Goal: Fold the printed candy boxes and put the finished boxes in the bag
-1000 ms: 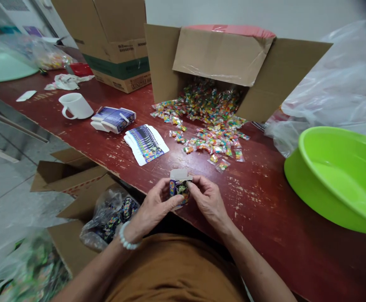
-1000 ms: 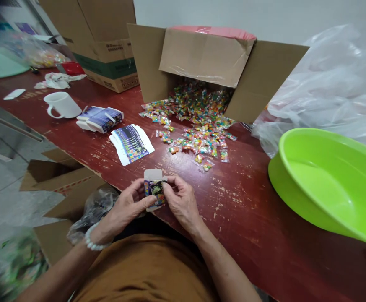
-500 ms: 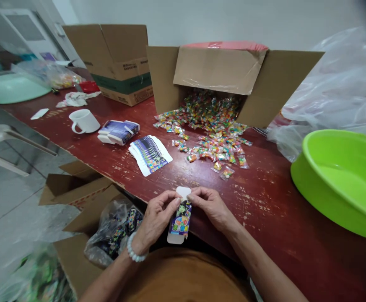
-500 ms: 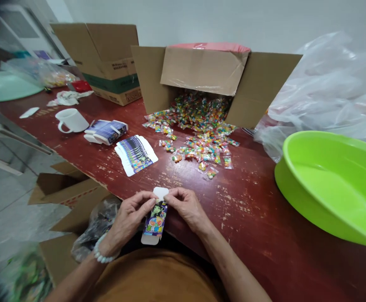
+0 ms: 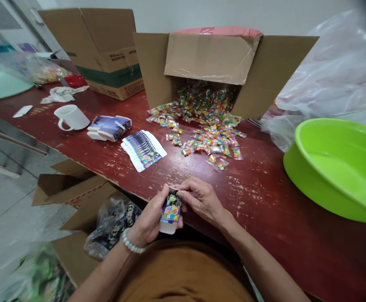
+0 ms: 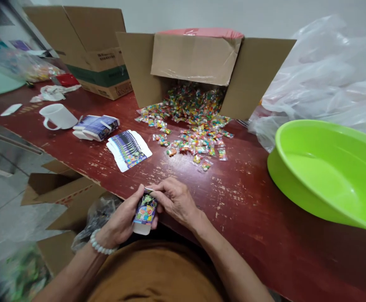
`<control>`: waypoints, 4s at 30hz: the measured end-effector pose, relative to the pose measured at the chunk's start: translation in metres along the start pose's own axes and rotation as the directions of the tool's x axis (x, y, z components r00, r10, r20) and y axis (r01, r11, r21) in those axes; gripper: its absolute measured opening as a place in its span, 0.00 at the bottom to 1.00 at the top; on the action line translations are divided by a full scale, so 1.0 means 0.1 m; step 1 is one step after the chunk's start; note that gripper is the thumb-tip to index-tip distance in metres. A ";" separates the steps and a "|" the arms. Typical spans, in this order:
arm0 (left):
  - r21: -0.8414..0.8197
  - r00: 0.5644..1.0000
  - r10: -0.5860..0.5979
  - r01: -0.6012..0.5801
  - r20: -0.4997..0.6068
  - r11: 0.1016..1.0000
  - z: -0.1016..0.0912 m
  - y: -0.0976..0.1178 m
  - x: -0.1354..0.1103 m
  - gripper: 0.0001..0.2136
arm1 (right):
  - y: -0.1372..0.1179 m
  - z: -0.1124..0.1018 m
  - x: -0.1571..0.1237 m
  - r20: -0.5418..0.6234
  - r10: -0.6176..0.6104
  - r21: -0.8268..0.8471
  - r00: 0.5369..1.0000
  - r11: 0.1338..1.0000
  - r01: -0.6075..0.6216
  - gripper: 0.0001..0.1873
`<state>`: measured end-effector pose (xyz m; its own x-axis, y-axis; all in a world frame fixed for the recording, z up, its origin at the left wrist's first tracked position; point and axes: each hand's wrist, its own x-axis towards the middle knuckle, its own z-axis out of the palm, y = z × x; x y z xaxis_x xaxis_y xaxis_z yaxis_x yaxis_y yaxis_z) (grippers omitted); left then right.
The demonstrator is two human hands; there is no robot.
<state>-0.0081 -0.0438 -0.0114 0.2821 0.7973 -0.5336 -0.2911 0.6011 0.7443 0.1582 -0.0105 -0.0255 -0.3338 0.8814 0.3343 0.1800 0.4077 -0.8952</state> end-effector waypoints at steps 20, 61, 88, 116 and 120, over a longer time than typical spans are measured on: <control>0.166 0.976 0.216 -0.210 -0.015 0.964 0.00 -0.11 0.14 0.33 | -0.10 0.04 -0.02 0.108 0.120 0.259 0.987 0.955 -0.144 0.07; 0.027 0.936 0.034 -0.046 0.349 0.999 -0.04 0.04 -0.03 0.18 | -0.21 -0.06 0.00 -0.314 0.319 0.161 0.894 0.946 -0.281 0.10; -0.223 0.990 -0.041 0.071 0.133 0.972 0.09 0.05 0.12 0.22 | -0.12 -0.08 -0.09 -0.017 0.015 -0.073 1.000 0.997 -0.016 0.10; -0.274 0.989 0.143 -0.144 -0.024 0.951 -0.06 -0.02 0.09 0.19 | -0.05 0.13 -0.17 0.157 0.026 -0.104 0.987 0.995 -0.010 0.15; -0.092 0.910 0.331 -0.363 -0.250 0.927 -0.56 0.05 -0.12 0.19 | 0.01 0.24 -0.23 0.168 0.208 0.009 0.964 0.977 -0.212 0.27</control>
<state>-0.0641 -0.0471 -0.0237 -0.0684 0.9382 -0.3392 -0.4562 0.2730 0.8470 0.1442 -0.0364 -0.0412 -0.4396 0.8940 0.0867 0.2387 0.2093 -0.9483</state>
